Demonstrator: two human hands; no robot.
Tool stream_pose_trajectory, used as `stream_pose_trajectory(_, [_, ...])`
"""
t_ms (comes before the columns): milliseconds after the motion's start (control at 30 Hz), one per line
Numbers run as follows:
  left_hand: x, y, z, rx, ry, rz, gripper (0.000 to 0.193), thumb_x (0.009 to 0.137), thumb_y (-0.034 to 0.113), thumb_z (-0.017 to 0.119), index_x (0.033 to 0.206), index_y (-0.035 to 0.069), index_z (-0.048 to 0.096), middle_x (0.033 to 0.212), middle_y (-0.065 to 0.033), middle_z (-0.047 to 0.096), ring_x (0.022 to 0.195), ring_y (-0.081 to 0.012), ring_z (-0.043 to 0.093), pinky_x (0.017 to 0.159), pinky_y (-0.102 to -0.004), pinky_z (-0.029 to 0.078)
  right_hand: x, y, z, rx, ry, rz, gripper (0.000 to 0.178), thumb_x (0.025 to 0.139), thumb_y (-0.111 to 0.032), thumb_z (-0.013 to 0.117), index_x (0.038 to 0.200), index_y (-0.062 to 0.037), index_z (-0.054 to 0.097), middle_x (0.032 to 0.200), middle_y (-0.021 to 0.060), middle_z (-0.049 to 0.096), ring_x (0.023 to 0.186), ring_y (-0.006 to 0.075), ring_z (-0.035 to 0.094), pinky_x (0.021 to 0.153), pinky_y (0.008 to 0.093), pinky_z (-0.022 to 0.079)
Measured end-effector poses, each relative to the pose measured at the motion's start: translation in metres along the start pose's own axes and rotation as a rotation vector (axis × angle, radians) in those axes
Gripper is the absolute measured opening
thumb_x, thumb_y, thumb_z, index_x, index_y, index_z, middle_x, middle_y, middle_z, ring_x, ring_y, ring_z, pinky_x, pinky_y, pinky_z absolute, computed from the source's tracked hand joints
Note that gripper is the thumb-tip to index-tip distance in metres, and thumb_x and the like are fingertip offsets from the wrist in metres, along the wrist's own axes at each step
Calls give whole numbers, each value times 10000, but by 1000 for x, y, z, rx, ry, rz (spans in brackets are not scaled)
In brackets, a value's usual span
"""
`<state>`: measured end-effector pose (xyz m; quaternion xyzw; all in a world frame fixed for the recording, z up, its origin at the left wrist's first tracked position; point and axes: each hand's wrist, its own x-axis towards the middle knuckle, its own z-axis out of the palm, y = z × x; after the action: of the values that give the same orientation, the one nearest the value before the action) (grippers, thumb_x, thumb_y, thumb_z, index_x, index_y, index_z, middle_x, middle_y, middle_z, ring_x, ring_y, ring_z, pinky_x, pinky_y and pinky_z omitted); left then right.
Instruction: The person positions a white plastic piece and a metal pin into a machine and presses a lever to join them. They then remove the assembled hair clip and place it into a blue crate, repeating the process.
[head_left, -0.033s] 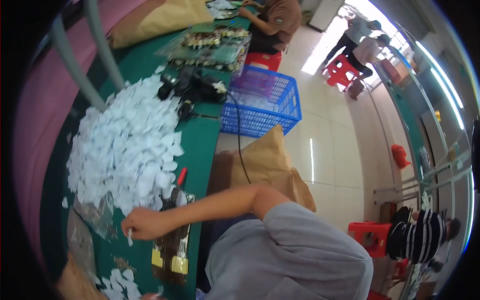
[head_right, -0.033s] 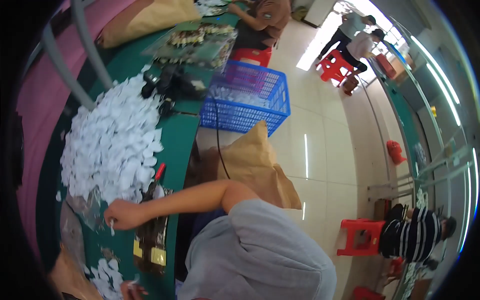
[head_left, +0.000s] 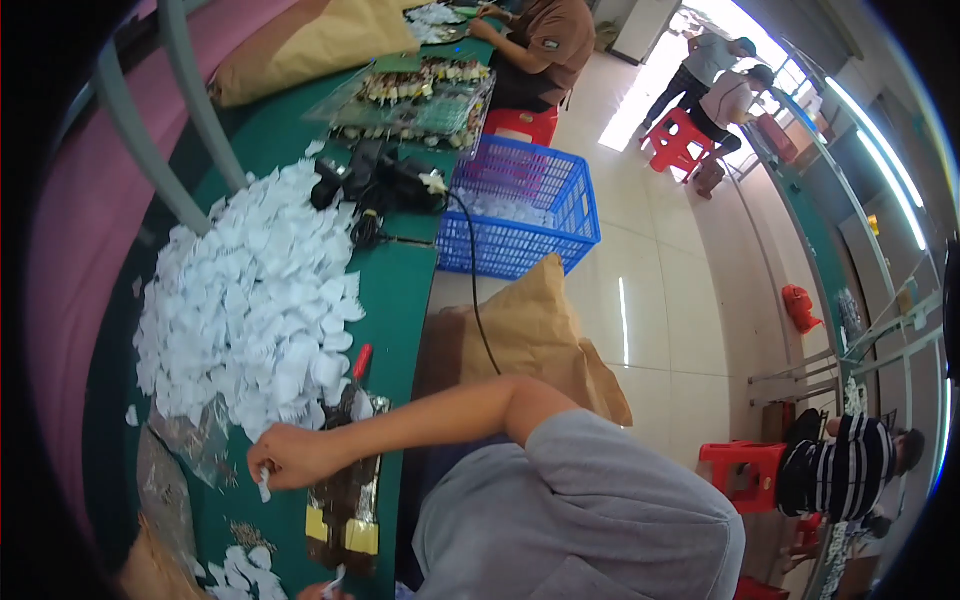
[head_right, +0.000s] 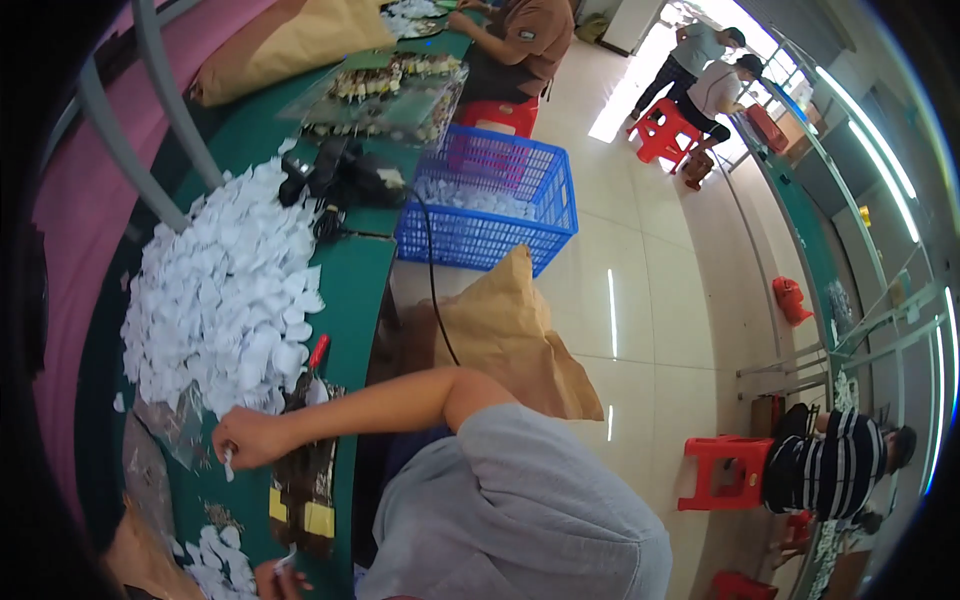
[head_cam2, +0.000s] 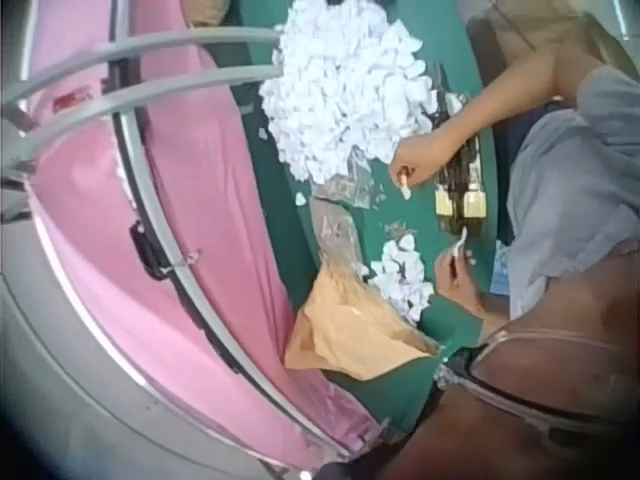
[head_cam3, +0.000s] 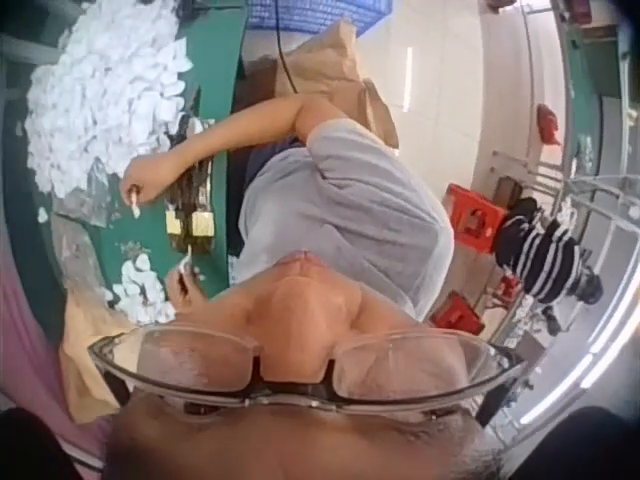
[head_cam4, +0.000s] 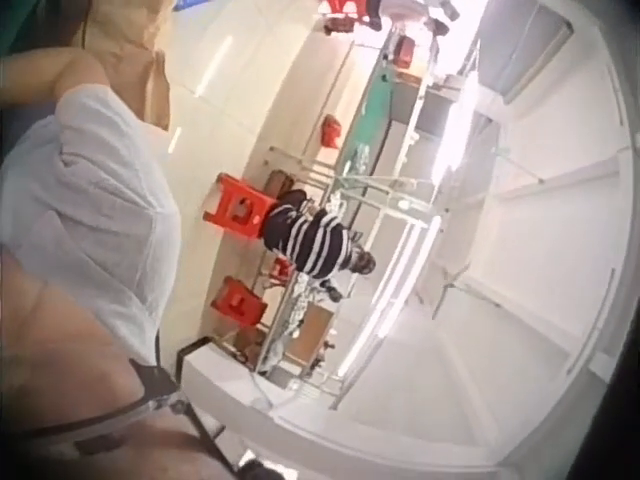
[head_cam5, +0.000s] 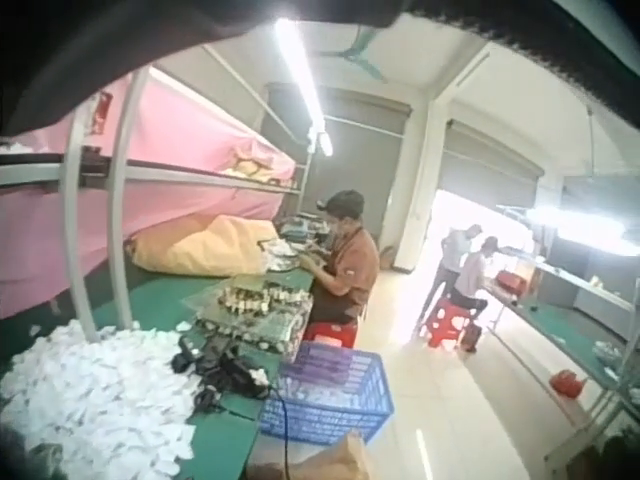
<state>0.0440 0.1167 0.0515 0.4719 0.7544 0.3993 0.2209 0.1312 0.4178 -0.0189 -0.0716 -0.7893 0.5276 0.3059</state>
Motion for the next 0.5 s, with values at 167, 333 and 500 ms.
stream_pose_trajectory(167, [19, 25, 66, 378, 74, 329, 167, 991, 36, 699, 1153, 11, 729, 1018, -207, 691, 908, -393, 664, 797, -460, 551, -6, -2, -3, 143, -46, 126, 197, 825, -140, 776, 948, 4, 724, 766, 128, 684, 686, 209, 675, 635, 346, 526])
stream_pose_trajectory(333, [-6, 26, 71, 630, 85, 20, 181, 1009, 146, 710, 1177, 85, 741, 1232, -174, 650, 1019, -377, 686, 818, -431, 565, -15, -39, 3, -53, -4, 122, 237, 827, -10, 651, 1063, 5, 638, 811, 203, 685, 770, 391, 698, 708, 464, 535])
stream_pose_trajectory(500, [10, 9, 83, 668, 249, 214, 256, 847, 42, 740, 1102, 71, 739, 911, -124, 552, 835, -347, 589, 680, -466, 480, -20, -48, -21, -346, -166, -1, 155, 906, -109, 666, 1050, -65, 702, 969, 150, 643, 976, 367, 664, 849, 474, 548])
